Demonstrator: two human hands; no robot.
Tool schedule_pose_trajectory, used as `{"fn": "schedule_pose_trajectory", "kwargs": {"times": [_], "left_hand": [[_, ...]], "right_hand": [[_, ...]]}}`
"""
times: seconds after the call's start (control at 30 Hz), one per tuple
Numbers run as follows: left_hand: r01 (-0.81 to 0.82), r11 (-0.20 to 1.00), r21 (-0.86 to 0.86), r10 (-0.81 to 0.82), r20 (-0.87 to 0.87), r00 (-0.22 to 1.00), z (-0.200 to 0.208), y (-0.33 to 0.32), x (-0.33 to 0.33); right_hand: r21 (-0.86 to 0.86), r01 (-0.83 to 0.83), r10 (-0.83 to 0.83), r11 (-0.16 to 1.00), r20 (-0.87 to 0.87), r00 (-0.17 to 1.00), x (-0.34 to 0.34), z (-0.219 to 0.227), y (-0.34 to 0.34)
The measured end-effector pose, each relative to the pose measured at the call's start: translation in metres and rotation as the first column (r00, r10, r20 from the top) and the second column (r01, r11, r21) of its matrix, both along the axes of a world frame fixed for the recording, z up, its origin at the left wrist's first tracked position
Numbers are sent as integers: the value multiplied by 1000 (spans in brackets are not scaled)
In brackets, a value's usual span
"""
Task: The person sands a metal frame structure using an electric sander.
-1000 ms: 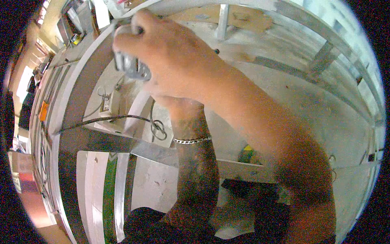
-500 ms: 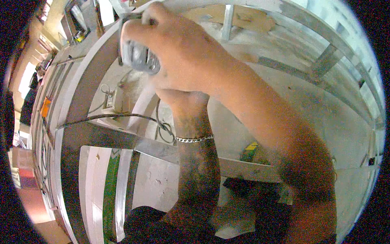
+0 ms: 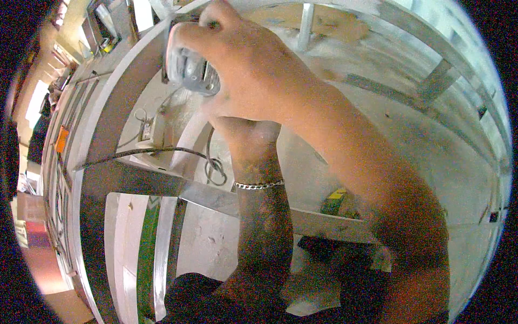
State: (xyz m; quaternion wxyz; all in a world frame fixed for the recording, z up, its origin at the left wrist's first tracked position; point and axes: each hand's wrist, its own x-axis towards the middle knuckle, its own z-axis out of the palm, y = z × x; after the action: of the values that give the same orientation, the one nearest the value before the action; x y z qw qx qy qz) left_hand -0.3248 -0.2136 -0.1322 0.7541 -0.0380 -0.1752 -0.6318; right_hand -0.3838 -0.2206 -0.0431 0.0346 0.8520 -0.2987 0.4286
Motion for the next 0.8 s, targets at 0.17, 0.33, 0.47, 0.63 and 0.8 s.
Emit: {"fn": "schedule_pose_trajectory", "kwargs": {"times": [0.17, 0.33, 0.47, 0.63, 0.8], "left_hand": [[-54, 999, 1, 53, -98, 994, 10, 12, -8], [-48, 998, -27, 45, -95, 994, 7, 12, -7], [-20, 1000, -1, 20, -43, 999, -1, -2, 3], [9, 991, 131, -10, 13, 1000, 3, -2, -6], [-281, 958, -56, 286, 110, 952, -5, 8, -1]], "right_hand": [[-53, -34, 33, 998, -20, 999, 7, 1, 2], [-115, -76, 69, 991, -57, 996, 17, 3, 4], [122, 13, 1, 992, -118, 993, 6, 23, 14], [179, 34, -1, 983, -180, 984, -5, 27, 9], [175, -112, 143, 978, -178, 974, 13, 21, 14]]}}
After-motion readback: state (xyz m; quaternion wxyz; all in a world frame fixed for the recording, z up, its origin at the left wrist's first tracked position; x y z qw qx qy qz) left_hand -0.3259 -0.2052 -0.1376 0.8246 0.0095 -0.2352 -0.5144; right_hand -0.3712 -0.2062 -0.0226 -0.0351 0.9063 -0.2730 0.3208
